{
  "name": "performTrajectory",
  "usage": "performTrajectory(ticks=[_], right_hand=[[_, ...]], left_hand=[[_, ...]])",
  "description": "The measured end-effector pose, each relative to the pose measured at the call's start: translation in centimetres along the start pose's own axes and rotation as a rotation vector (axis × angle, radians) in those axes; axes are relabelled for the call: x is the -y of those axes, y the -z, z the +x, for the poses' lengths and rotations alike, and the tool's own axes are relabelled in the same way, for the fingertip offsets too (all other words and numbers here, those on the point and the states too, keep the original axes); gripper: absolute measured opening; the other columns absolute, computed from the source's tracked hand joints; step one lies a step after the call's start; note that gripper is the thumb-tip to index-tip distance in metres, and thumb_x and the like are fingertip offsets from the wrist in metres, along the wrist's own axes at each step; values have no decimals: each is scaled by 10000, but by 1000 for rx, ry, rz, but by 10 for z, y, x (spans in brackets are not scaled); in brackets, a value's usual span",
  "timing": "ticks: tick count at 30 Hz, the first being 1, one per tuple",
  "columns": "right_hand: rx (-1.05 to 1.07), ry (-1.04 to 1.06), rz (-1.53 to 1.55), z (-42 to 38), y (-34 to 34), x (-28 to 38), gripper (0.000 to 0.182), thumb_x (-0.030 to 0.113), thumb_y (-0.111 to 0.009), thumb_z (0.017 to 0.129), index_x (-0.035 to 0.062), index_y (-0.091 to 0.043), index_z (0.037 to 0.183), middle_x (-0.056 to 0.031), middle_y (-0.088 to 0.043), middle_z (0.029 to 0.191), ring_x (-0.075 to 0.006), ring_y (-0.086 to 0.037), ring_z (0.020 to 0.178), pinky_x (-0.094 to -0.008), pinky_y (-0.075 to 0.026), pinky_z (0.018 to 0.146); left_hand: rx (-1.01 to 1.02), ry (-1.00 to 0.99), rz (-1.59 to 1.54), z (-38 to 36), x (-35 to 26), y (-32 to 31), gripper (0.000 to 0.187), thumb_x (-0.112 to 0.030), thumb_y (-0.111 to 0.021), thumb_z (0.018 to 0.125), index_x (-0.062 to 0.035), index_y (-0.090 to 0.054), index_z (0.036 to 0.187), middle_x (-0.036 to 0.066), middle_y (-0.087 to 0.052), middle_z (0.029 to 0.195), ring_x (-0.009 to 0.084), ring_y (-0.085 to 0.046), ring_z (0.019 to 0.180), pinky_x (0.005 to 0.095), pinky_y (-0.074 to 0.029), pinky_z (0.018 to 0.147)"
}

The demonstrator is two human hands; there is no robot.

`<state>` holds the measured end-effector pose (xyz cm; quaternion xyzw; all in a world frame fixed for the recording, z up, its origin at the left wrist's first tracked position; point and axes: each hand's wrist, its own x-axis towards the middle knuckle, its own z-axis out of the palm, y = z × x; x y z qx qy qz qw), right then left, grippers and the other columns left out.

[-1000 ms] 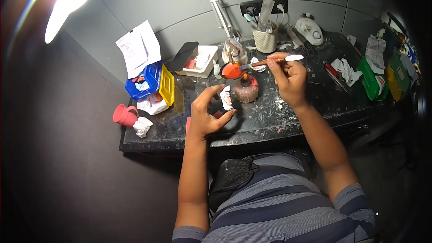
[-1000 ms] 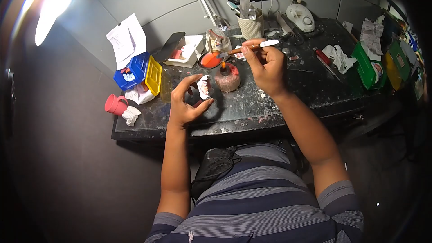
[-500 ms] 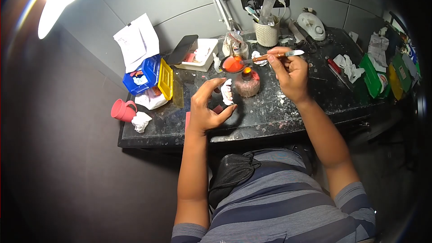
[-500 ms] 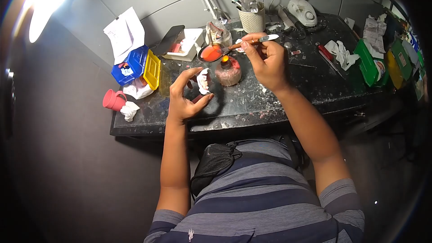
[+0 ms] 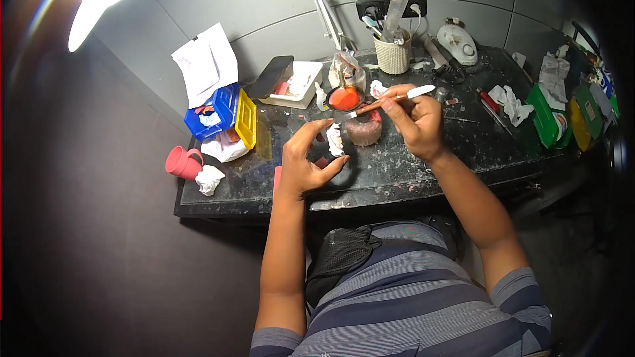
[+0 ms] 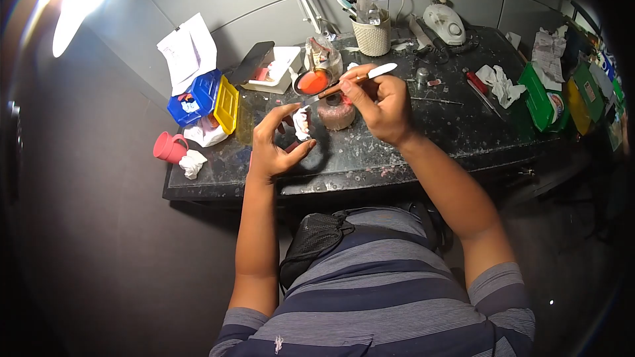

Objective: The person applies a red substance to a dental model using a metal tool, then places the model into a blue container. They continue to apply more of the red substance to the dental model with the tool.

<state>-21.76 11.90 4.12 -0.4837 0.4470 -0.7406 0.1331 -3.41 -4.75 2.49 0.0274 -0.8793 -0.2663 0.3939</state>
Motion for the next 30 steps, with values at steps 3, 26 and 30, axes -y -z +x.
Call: performTrajectory(ticks=[3,26,30], right_hand=[[34,-19,-2,-1,0,-3,101,42,-658,964,-30,-642,1033,-24,-662,901,-43,-590,798,-207,-468,702],[75,55,-18,-2,-5,-5,75,7,-642,959,-47,-641,1011,-67,-680,934,-78,-643,843,-219,-502,730],[107,48,-2,-2,-1,-7,70,-4,-640,957,-49,-639,1012,-74,-677,959,-82,-645,847,-224,-504,733]], left_hand=[[1,-4,7,0,-1,1,631,-211,-855,628,20,-662,1183,109,-673,952,186,-609,794,308,-498,710],[-2,6,15,0,-2,0,639,-267,-856,635,18,-667,1175,97,-688,961,181,-621,786,301,-473,674],[5,21,4,0,-2,1,631,-255,-850,638,18,-666,1176,100,-692,963,177,-626,800,297,-476,690]])
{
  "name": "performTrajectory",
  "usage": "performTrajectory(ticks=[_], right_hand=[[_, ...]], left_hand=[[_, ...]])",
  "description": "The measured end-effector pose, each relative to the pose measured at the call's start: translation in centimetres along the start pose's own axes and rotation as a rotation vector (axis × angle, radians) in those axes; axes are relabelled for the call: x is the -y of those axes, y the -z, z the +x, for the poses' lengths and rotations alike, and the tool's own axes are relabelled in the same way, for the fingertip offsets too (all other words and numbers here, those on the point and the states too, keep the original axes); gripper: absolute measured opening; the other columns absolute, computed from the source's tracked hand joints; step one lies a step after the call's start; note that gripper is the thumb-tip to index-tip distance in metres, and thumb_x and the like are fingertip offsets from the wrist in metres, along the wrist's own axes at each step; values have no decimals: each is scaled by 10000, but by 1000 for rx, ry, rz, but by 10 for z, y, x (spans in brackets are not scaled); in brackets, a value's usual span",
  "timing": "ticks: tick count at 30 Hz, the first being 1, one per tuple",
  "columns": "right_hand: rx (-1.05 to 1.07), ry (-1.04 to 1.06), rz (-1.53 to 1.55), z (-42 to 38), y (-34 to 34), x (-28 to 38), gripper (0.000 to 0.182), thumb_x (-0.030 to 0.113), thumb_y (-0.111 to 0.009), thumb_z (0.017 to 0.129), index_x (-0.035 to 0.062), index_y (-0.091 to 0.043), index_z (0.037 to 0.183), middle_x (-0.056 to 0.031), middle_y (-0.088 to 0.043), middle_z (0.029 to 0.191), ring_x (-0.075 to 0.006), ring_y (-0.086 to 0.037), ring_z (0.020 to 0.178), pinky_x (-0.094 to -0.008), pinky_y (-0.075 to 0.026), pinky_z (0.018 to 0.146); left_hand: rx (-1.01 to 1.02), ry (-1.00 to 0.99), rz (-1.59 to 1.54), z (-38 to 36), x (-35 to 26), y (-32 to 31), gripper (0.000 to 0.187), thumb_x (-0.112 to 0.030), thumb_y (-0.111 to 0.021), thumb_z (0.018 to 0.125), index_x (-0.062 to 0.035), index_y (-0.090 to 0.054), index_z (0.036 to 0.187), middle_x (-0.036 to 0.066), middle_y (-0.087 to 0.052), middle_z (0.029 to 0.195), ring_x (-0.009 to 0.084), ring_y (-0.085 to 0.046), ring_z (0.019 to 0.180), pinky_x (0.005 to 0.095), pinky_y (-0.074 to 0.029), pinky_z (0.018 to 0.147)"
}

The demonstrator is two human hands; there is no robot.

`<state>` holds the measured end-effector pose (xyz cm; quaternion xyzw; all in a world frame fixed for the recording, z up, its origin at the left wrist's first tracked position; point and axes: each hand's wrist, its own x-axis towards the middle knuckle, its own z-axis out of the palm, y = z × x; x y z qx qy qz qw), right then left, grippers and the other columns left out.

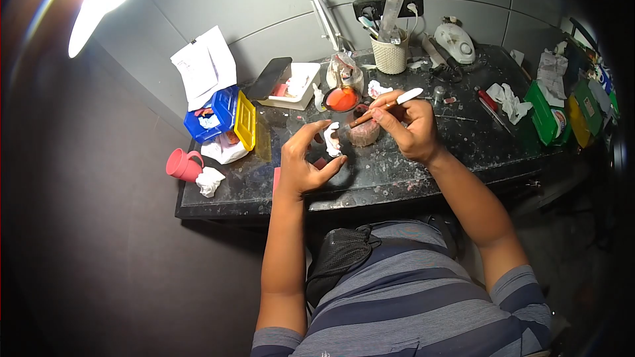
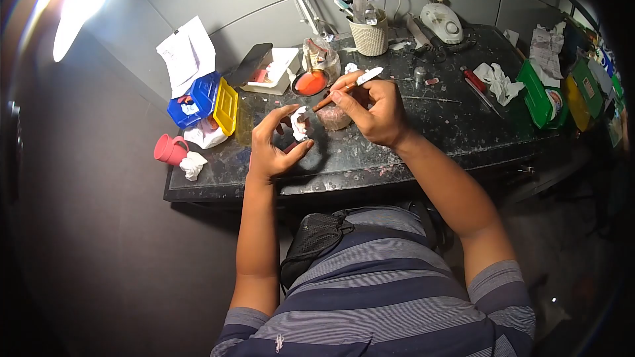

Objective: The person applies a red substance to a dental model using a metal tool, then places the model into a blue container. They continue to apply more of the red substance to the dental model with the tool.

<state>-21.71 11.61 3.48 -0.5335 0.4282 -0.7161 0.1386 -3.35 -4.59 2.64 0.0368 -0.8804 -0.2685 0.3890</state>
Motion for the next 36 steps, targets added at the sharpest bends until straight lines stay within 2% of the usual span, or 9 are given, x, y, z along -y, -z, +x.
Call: performTrajectory(ticks=[3,22,25,28,32,36], right_hand=[[-57,14,-39,1,-2,4,71,-3,-640,957,-49,-641,1011,-70,-680,947,-84,-647,848,-225,-506,740],[-35,2,-22,2,0,9,83,19,-641,961,-44,-646,1014,-60,-688,907,-77,-643,826,-224,-501,732],[-72,-19,-29,2,5,9,84,34,-641,966,-39,-645,1007,-40,-670,878,-59,-612,779,-215,-480,696],[-216,22,-114,5,11,3,84,64,-632,979,-18,-643,965,11,-631,808,-18,-540,707,-191,-401,613],[-356,-4,-154,8,15,-4,81,61,-647,969,-4,-642,920,42,-612,738,5,-509,646,-189,-381,572],[-392,-10,-182,8,18,-7,75,58,-651,967,-1,-644,921,39,-616,743,8,-507,639,-189,-376,555]], left_hand=[[7,5,0,0,0,0,626,-247,-846,640,17,-665,1178,101,-694,964,175,-631,809,295,-479,703],[8,3,0,-1,3,1,635,-258,-846,652,0,-658,1201,94,-709,983,174,-652,832,292,-476,701],[11,18,-5,-2,4,1,638,-258,-845,651,3,-656,1202,100,-704,971,177,-647,829,296,-481,708],[5,7,-11,-2,4,1,640,-259,-842,651,6,-654,1202,106,-700,963,180,-645,830,303,-486,717],[4,-11,-6,-1,3,1,640,-258,-839,651,7,-654,1204,109,-700,962,182,-645,829,307,-487,720],[9,6,-13,-2,4,1,642,-255,-837,647,4,-653,1206,108,-704,969,187,-648,835,306,-485,718]])
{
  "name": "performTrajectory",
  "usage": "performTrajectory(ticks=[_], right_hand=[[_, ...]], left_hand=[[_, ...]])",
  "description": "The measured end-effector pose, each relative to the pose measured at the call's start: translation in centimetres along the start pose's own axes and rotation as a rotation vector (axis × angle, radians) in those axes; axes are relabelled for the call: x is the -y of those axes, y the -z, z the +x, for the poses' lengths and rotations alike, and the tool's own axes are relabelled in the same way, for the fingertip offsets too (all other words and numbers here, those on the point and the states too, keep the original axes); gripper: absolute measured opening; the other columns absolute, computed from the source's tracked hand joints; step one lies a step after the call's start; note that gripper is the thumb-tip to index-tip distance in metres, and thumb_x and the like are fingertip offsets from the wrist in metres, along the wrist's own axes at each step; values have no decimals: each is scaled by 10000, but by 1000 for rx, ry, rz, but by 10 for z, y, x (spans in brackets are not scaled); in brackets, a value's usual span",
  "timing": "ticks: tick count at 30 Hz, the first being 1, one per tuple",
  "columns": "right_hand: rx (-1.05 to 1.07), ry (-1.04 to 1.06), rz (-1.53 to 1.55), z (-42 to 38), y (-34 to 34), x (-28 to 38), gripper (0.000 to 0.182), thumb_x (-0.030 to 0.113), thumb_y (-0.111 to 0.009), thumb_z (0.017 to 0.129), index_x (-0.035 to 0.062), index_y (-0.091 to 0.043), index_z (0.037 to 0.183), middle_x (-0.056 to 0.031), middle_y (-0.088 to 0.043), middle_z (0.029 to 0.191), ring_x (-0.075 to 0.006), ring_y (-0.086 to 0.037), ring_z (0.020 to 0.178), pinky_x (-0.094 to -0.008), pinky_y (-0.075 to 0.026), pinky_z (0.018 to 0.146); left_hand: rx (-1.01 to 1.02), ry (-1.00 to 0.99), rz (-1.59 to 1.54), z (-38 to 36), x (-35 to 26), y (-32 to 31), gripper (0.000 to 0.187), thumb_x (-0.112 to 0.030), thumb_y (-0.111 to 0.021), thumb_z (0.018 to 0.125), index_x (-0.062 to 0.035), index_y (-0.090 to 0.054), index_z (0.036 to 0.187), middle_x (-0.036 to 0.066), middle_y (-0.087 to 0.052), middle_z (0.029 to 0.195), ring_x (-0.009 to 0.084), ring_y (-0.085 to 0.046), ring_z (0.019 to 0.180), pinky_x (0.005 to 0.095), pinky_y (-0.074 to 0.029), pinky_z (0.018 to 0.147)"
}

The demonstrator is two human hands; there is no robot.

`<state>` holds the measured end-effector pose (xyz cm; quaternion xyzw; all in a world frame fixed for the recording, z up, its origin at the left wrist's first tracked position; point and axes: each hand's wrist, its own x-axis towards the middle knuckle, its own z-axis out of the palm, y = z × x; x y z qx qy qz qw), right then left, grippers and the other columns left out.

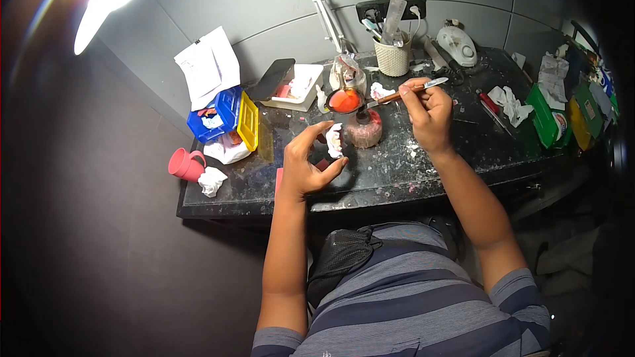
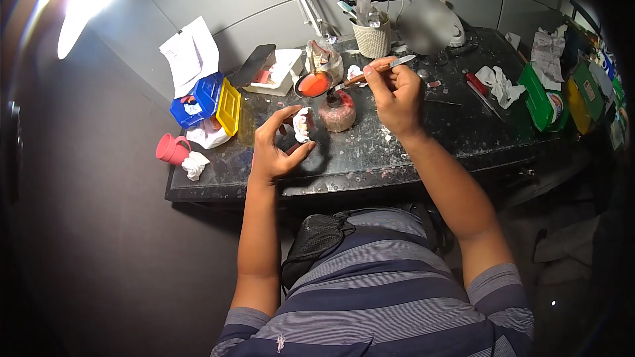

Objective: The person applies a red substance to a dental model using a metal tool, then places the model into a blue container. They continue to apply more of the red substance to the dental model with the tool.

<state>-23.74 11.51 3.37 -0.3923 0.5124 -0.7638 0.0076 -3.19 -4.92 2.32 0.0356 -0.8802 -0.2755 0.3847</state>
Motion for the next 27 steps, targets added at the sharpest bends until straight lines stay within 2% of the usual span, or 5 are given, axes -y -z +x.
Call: performTrajectory(ticks=[7,10,13,16,27], right_hand=[[-27,4,3,1,-3,-3,67,58,-663,960,2,-645,929,31,-622,749,0,-521,651,-195,-390,559],[-28,55,19,2,-1,-12,75,69,-657,966,18,-646,912,9,-643,762,-18,-540,657,-208,-404,564],[-48,125,-24,3,-4,-8,97,72,-635,968,3,-644,901,-41,-685,753,-63,-628,687,-240,-493,595],[-86,158,-34,4,-3,-21,122,109,-659,938,38,-647,840,-23,-677,735,-49,-591,635,-254,-463,552],[-101,168,-78,1,-3,2,129,124,-669,948,24,-621,883,19,-615,699,-21,-517,607,-232,-403,536]], left_hand=[[-6,-4,-3,0,0,1,650,-252,-839,642,-8,-656,1215,105,-713,991,184,-657,857,309,-481,710],[19,65,-25,-2,0,1,673,-267,-844,638,-4,-658,1228,121,-715,1043,201,-664,899,324,-506,792],[-2,19,-28,1,-3,-2,646,-206,-848,637,-1,-659,1219,156,-725,1059,241,-703,934,357,-541,851],[-3,36,-35,1,-3,-4,632,-189,-824,644,27,-650,1212,170,-715,1066,270,-692,1000,377,-512,945],[33,13,-45,-1,-6,-3,626,-184,-804,693,57,-606,1237,167,-681,1104,277,-657,1009,370,-486,950]])
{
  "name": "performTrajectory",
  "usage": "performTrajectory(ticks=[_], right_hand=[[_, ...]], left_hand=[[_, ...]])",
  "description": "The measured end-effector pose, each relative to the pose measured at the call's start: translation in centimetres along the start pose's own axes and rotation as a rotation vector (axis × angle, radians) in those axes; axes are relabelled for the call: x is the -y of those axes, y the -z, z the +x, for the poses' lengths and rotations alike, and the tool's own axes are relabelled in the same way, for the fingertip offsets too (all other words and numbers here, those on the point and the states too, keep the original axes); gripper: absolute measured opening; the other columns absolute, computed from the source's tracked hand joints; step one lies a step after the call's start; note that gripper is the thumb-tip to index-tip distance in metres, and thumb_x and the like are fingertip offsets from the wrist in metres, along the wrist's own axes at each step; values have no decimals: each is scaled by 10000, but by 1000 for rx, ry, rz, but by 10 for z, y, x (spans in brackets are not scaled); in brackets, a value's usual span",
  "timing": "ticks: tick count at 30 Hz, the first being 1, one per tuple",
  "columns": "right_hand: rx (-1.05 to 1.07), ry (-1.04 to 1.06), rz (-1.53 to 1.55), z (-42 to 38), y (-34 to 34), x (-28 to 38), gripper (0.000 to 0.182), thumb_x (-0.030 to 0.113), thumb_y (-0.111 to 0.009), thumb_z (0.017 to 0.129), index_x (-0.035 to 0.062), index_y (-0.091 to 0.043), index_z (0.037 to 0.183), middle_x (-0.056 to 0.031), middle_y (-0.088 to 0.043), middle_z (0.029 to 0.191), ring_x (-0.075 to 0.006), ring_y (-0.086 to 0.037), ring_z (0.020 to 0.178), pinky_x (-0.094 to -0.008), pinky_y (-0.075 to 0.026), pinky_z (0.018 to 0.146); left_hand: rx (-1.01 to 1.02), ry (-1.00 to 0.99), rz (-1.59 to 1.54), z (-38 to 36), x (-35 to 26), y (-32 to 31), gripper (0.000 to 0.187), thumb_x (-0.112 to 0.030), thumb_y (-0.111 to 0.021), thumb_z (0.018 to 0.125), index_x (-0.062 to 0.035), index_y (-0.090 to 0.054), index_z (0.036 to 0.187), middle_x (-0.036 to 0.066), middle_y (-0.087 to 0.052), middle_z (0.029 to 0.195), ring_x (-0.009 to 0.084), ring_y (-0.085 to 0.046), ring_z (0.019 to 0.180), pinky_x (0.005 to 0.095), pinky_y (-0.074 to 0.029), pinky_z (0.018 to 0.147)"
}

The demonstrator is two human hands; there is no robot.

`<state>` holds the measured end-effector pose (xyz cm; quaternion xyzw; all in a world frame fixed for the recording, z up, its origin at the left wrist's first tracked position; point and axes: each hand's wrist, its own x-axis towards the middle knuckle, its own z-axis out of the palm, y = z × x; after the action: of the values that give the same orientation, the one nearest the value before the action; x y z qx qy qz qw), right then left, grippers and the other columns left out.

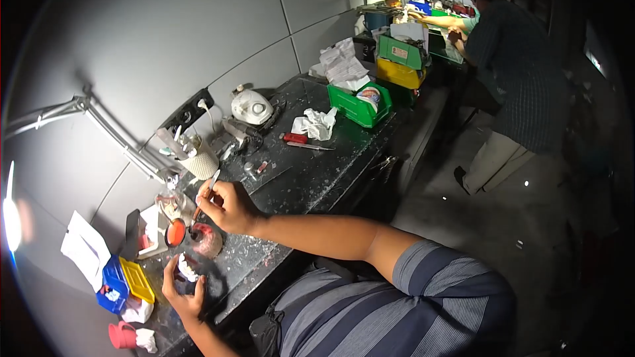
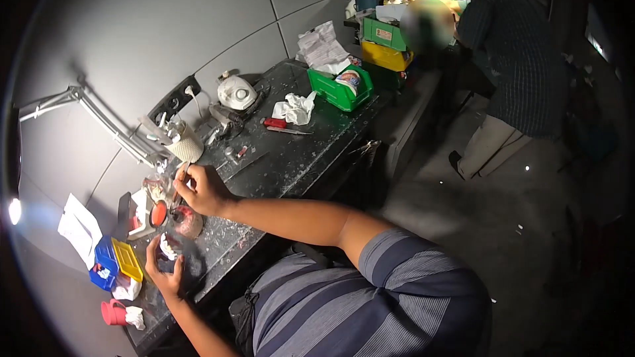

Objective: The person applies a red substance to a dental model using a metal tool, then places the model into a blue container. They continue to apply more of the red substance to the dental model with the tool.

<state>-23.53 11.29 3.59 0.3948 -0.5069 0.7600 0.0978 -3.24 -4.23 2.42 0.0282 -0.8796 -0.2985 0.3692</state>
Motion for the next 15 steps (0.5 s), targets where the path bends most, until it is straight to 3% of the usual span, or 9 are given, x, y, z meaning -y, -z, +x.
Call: performTrajectory(ticks=[4,6,8,9,10,15], right_hand=[[-6,9,-2,-1,-1,-2,128,111,-667,943,25,-611,866,25,-595,674,-22,-482,576,-245,-376,513],[-16,35,16,0,0,1,126,107,-666,941,24,-609,863,22,-592,665,-24,-474,565,-250,-370,507],[11,16,-47,0,3,5,120,99,-671,912,1,-612,874,-107,-674,706,-163,-681,626,-303,-486,557],[-20,58,-10,0,0,2,117,102,-664,937,24,-613,865,3,-597,647,-32,-473,551,-252,-366,504],[-22,61,-9,0,0,1,117,102,-664,937,24,-613,865,3,-597,647,-32,-473,551,-252,-366,504],[-6,33,-2,-1,0,1,115,101,-666,935,24,-615,866,1,-592,644,-36,-480,553,-256,-368,504]], left_hand=[[6,-14,8,-2,8,1,631,-191,-809,697,63,-603,1236,178,-678,1117,286,-654,1036,377,-480,965],[18,-28,42,-3,16,1,683,-289,-826,735,57,-582,1270,165,-668,1162,256,-642,1063,363,-481,954],[10,-35,41,-3,17,0,687,-301,-829,738,56,-582,1271,163,-669,1158,254,-643,1061,363,-482,951],[14,-6,23,-3,14,0,662,-242,-819,719,72,-587,1253,181,-669,1159,281,-641,1081,376,-470,983],[16,24,5,-3,11,0,639,-184,-808,699,88,-591,1236,200,-669,1160,307,-640,1100,390,-459,1015],[22,18,9,-3,11,0,634,-177,-803,697,88,-591,1233,205,-670,1155,308,-643,1094,390,-462,1011]])
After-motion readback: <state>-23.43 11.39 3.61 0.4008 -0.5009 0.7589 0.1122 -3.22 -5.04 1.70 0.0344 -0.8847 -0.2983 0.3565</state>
